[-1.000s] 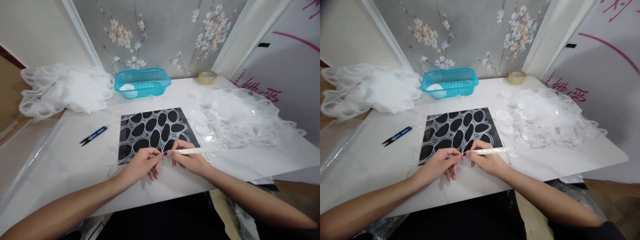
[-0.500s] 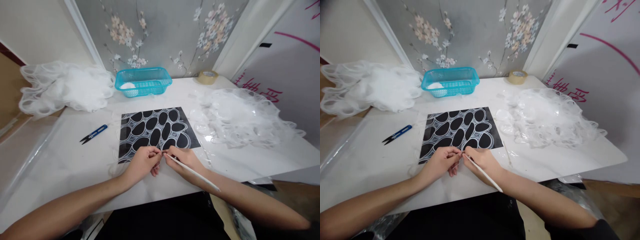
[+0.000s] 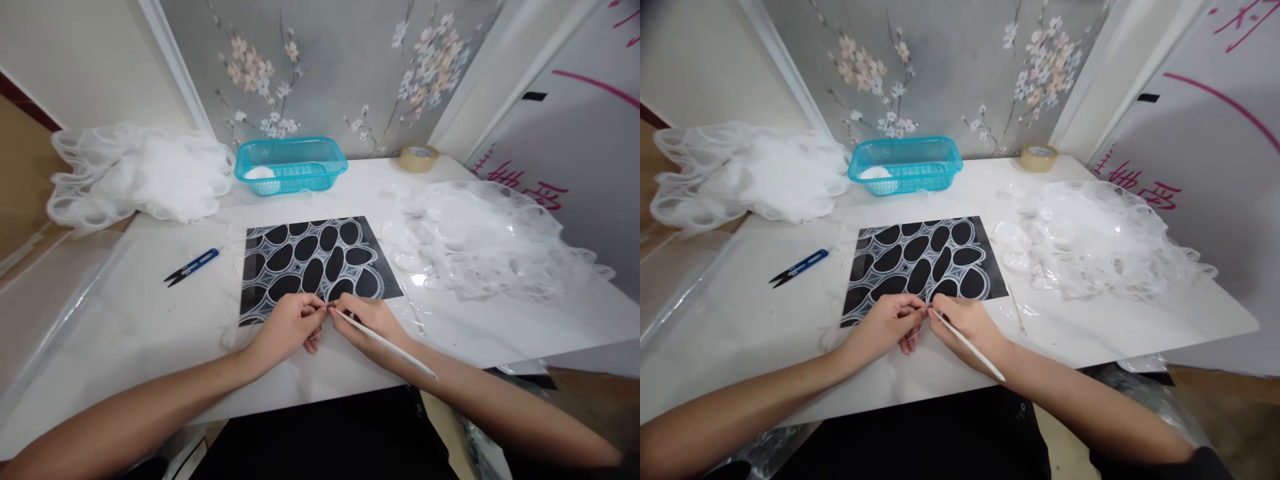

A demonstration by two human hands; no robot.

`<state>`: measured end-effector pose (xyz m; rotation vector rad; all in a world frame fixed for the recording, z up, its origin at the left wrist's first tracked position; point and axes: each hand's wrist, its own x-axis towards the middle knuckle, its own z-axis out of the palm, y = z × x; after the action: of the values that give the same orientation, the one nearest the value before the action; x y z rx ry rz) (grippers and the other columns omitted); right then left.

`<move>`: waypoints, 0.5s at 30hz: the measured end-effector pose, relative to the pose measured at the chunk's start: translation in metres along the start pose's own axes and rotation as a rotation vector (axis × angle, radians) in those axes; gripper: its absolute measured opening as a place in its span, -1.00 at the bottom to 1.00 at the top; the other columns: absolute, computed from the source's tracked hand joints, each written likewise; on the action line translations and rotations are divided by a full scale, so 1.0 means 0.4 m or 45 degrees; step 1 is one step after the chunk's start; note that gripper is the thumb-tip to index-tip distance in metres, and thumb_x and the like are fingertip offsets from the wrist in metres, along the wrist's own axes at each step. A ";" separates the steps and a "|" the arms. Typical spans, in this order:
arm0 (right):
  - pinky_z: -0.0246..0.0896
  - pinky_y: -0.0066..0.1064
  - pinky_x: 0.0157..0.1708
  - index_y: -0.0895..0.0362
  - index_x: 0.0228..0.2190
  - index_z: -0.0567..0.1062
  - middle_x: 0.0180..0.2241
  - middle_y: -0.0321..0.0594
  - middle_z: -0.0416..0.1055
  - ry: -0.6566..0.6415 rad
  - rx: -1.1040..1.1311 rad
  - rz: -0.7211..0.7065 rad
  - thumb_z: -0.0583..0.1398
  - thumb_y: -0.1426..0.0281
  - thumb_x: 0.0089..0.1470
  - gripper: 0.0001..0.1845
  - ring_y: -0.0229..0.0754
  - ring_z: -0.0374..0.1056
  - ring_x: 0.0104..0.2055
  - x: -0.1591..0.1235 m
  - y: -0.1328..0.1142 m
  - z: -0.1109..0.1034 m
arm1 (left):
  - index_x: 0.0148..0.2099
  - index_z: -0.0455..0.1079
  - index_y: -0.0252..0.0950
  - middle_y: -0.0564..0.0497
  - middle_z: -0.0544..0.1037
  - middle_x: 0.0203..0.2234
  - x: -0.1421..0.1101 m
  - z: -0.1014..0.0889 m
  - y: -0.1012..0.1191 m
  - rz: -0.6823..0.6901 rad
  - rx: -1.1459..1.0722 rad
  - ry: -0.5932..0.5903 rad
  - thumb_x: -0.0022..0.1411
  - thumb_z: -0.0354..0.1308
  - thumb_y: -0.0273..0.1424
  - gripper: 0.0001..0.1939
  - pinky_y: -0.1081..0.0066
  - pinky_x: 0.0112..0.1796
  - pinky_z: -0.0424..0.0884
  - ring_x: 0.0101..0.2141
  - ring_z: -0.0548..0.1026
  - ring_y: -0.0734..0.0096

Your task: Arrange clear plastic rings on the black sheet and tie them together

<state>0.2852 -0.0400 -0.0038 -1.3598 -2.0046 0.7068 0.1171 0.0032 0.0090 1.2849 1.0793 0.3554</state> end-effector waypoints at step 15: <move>-0.03 -0.42 -0.56 0.11 -0.60 0.34 -0.62 -0.33 0.29 1.114 -0.127 0.635 0.25 0.40 -0.11 -0.83 -0.27 0.18 -0.55 -0.016 0.103 -0.311 | -0.45 0.32 -0.35 0.11 0.41 -0.67 -0.009 -0.018 0.002 -0.021 -0.089 0.050 0.06 0.05 -0.44 -0.90 0.49 -0.60 0.47 -0.66 0.43 0.52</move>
<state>0.4039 -0.0211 0.0490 -1.8329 -1.0290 0.1329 0.1099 0.0051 0.0121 1.2106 1.1006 0.4042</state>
